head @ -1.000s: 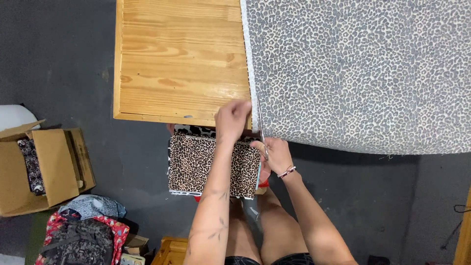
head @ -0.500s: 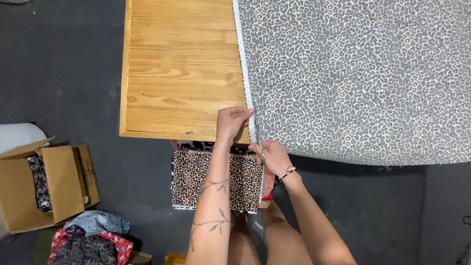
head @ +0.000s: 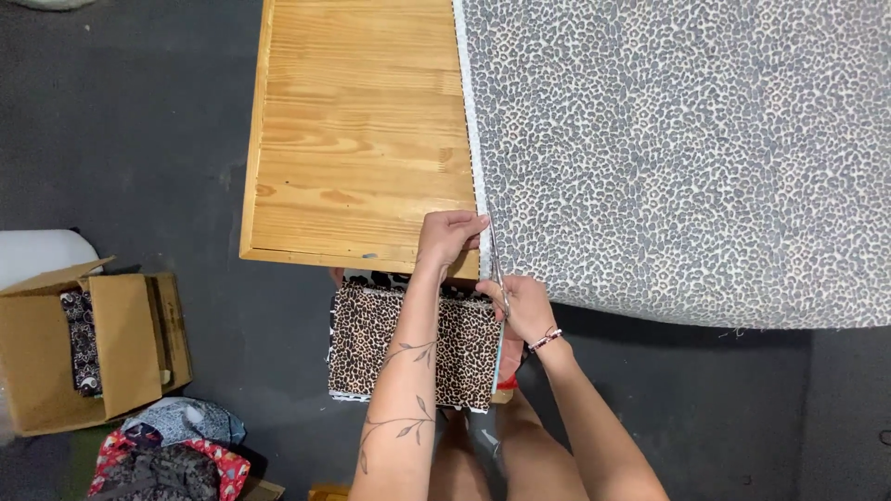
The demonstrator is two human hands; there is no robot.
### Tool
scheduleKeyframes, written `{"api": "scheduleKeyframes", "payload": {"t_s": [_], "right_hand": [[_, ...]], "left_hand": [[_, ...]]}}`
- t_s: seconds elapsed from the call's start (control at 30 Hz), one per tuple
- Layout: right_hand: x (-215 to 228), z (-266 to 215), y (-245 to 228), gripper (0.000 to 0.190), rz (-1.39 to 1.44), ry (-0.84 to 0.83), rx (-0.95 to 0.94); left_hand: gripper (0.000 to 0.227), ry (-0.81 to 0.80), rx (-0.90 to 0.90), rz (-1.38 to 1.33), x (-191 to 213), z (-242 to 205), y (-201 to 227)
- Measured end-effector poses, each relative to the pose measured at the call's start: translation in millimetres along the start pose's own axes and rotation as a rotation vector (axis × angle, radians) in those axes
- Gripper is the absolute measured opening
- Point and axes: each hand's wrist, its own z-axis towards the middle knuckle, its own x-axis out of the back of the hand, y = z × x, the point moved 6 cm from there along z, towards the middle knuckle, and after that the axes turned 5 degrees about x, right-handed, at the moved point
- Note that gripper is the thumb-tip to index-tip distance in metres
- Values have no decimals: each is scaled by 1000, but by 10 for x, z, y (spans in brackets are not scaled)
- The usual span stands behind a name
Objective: The person cuts a large piece of leopard-print fabric on a wooden table using scissors and a ruler. They measure and trim the edges, then fold the fabric and continue cutting along marked lines.
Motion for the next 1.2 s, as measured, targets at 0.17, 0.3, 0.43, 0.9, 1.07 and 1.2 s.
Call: {"api": "scheduleKeyframes", "payload": {"t_s": [0.17,0.3,0.43,0.9,1.07,1.2], "right_hand": [[28,11,-100,63,-18,-12,4],[62,81,-157,66,-7,-26,24],[53,102,-104,64,-36,-30,5],[94,163,-159,67,-32,-26,-13],[133,294,-197,67,-26,-23,7],[118,296,-143,66,-32,-13,6]], "left_hand": [[40,-21,4,-12,21,104,-70],[42,-24,5,-15,10,144,-127],[43,-27,10,-27,22,155,-131],[40,-63,31,7,9,55,-71],[41,-60,34,15,7,67,-109],[37,-83,28,57,12,34,-74]]}}
